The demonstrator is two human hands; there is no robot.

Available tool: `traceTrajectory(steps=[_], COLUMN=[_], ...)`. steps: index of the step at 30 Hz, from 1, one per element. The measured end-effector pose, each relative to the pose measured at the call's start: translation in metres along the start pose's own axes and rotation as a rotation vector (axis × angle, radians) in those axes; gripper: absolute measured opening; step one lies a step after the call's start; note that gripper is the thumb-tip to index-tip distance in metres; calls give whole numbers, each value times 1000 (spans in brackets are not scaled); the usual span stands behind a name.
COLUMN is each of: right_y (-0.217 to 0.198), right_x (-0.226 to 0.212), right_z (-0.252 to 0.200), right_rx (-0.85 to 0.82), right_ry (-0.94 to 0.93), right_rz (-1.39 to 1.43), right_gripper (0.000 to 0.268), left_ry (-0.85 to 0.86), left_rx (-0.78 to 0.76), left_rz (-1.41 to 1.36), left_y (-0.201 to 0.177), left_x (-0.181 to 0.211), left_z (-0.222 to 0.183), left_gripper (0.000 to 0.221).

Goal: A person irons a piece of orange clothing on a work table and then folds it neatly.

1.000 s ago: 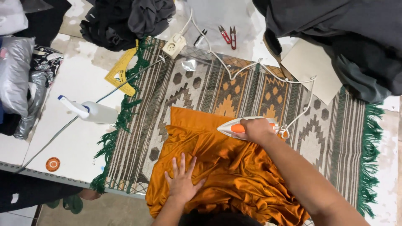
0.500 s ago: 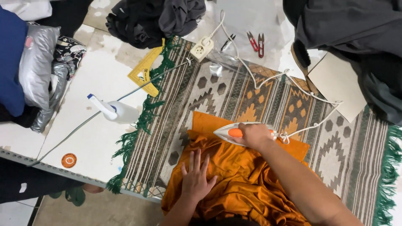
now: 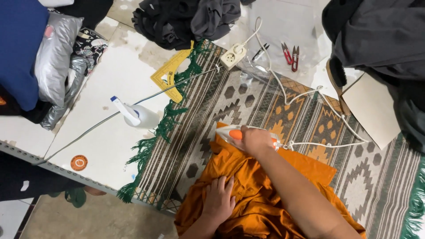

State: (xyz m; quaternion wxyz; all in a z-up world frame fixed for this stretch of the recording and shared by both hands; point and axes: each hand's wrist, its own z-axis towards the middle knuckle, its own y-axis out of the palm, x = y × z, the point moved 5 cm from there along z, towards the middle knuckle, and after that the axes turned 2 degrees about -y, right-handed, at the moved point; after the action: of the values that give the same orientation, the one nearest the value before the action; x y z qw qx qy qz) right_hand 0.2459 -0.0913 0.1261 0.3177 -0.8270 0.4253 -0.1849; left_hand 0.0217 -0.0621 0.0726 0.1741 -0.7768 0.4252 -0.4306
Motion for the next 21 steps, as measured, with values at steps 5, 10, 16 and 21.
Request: traceTrajectory(steps=[5, 10, 16, 21], right_y=[-4, 5, 20, 50], right_x=[2, 22, 80, 98], right_z=[10, 12, -44, -83], right_rx=[-16, -23, 336, 507], right_ry=[47, -39, 194, 184], right_rz=[25, -132, 295, 627], right_gripper=[74, 87, 70, 52], left_ry=[-76, -248, -361, 11], left_rx=[183, 205, 470, 194], left_rz=[-59, -46, -858, -2324], left_y=[-21, -14, -49, -51], left_x=[2, -21, -36, 8], left_z=[8, 30, 31, 82], left_gripper=[77, 80, 45, 72])
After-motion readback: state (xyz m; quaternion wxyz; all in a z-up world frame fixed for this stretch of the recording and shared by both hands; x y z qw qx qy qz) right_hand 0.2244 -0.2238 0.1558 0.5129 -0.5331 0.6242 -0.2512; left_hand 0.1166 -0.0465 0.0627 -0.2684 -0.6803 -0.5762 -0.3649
